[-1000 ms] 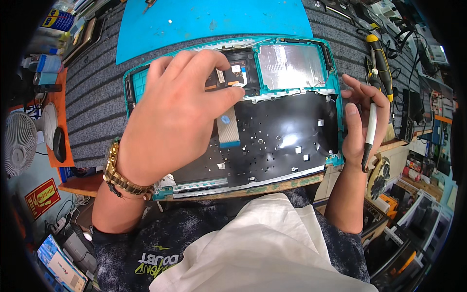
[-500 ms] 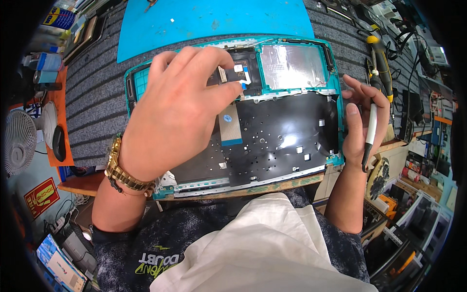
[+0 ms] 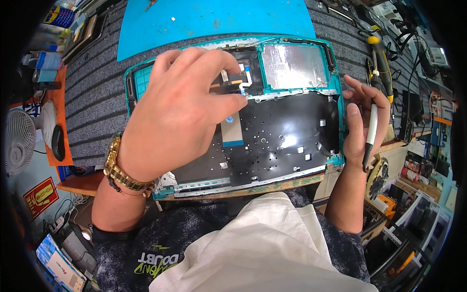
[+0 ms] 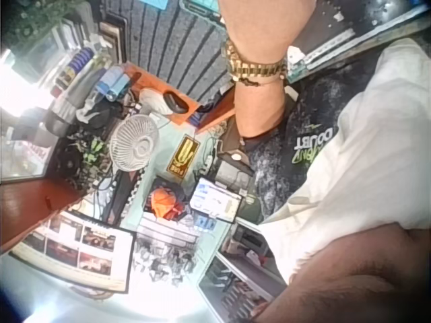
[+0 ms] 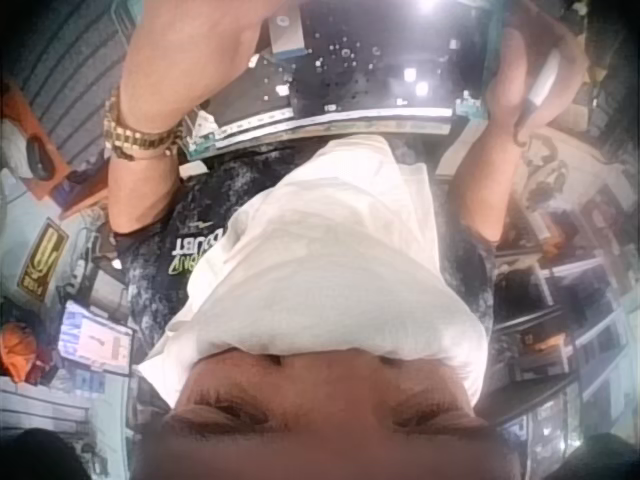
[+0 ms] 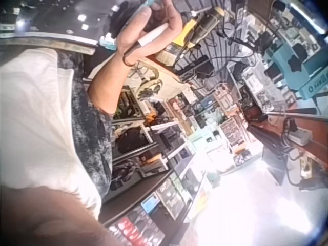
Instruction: The person solders a component onto a laptop motherboard and applies a piece of tape to the internal assembly.
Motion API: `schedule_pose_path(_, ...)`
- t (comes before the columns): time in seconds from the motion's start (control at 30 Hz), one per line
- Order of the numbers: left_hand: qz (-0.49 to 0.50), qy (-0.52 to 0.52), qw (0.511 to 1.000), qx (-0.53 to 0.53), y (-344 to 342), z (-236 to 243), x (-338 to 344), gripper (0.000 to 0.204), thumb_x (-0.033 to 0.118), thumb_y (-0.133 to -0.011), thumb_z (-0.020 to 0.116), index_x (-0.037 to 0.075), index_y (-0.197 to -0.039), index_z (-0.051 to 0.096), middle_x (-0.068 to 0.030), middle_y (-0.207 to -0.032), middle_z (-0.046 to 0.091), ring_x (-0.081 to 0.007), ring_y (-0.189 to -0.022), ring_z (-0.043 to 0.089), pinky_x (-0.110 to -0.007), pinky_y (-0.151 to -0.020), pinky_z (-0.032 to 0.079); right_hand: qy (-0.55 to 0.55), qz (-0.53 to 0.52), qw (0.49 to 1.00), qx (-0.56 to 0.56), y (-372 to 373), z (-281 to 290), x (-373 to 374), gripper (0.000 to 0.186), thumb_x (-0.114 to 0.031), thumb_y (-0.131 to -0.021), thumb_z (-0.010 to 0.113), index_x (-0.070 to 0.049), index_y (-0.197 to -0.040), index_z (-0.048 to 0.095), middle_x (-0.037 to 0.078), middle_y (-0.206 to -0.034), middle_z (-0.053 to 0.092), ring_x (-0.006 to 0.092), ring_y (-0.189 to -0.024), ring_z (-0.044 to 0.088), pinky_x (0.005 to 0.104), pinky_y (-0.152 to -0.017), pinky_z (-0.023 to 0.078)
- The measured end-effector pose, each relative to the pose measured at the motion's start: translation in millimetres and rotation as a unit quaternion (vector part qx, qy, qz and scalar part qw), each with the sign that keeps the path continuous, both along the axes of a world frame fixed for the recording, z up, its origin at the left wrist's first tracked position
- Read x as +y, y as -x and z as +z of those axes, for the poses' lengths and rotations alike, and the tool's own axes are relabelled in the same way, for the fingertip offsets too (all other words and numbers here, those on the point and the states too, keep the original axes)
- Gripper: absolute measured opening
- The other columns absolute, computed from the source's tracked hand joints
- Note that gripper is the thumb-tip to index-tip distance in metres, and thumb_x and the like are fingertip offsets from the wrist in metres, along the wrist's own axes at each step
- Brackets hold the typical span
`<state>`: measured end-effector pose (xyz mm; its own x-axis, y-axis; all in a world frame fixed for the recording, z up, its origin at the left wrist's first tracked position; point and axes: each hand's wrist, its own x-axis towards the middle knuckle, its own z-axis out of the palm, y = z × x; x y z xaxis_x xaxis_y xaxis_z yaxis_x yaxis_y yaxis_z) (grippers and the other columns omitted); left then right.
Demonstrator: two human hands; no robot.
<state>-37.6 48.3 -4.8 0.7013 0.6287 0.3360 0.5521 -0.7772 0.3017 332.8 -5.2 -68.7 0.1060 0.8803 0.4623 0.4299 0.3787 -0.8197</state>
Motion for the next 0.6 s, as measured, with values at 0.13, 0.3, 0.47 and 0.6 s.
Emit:
schedule_pose_path(0.13, 0.006, -0.001, 1.000, 0.003, -1.3, -2.6, -0.4, 0.038, -0.004, -0.084, 0.072, 0.010, -0.115, 0.089, -0.0142, -0.136, 0.074, -0.0375, -0.124, 0.070, -0.053, -0.113, 0.050, 0.003, 0.000, 1.000, 0.001, -0.8, -0.3, 0.1, 0.044, -0.008, -0.109, 0.074, 0.002, -0.149, 0.059, 0.028, -0.143, 0.079, 0.0208, -0.115, 0.073, 0.0385, -0.108, 0.058)
schedule_pose_path(0.3, 0.020, -0.011, 1.000, 0.011, -3.5, -3.2, -2.3, 0.040, -0.005, -0.082, 0.074, 0.010, -0.116, 0.089, -0.0139, -0.135, 0.074, -0.0372, -0.123, 0.070, -0.053, -0.113, 0.050, 0.000, 0.003, 1.000, -0.004, -2.1, -0.3, 0.3, 0.044, -0.008, -0.109, 0.074, 0.002, -0.149, 0.059, 0.028, -0.143, 0.079, 0.0207, -0.115, 0.073, 0.0383, -0.108, 0.058)
schedule_pose_path(0.47, 0.031, -0.027, 0.999, 0.029, -5.3, -2.3, -6.0, 0.040, -0.004, -0.081, 0.076, 0.011, -0.116, 0.089, -0.0116, -0.135, 0.075, -0.0353, -0.123, 0.071, -0.054, -0.113, 0.050, 0.002, -0.001, 1.000, -0.007, -1.1, 0.3, 0.3, 0.044, -0.008, -0.109, 0.073, 0.002, -0.149, 0.059, 0.028, -0.143, 0.079, 0.0209, -0.115, 0.073, 0.0384, -0.108, 0.058)
schedule_pose_path(0.6, 0.038, -0.034, 0.998, 0.046, -8.7, -1.3, -13.3, 0.042, -0.004, -0.082, 0.076, 0.010, -0.119, 0.088, -0.0098, -0.136, 0.075, -0.0337, -0.124, 0.071, -0.054, -0.113, 0.049, 0.003, -0.006, 1.000, -0.002, 0.7, 0.3, -0.2, 0.044, -0.008, -0.109, 0.074, 0.003, -0.149, 0.059, 0.027, -0.143, 0.079, 0.0212, -0.115, 0.073, 0.0382, -0.108, 0.058)
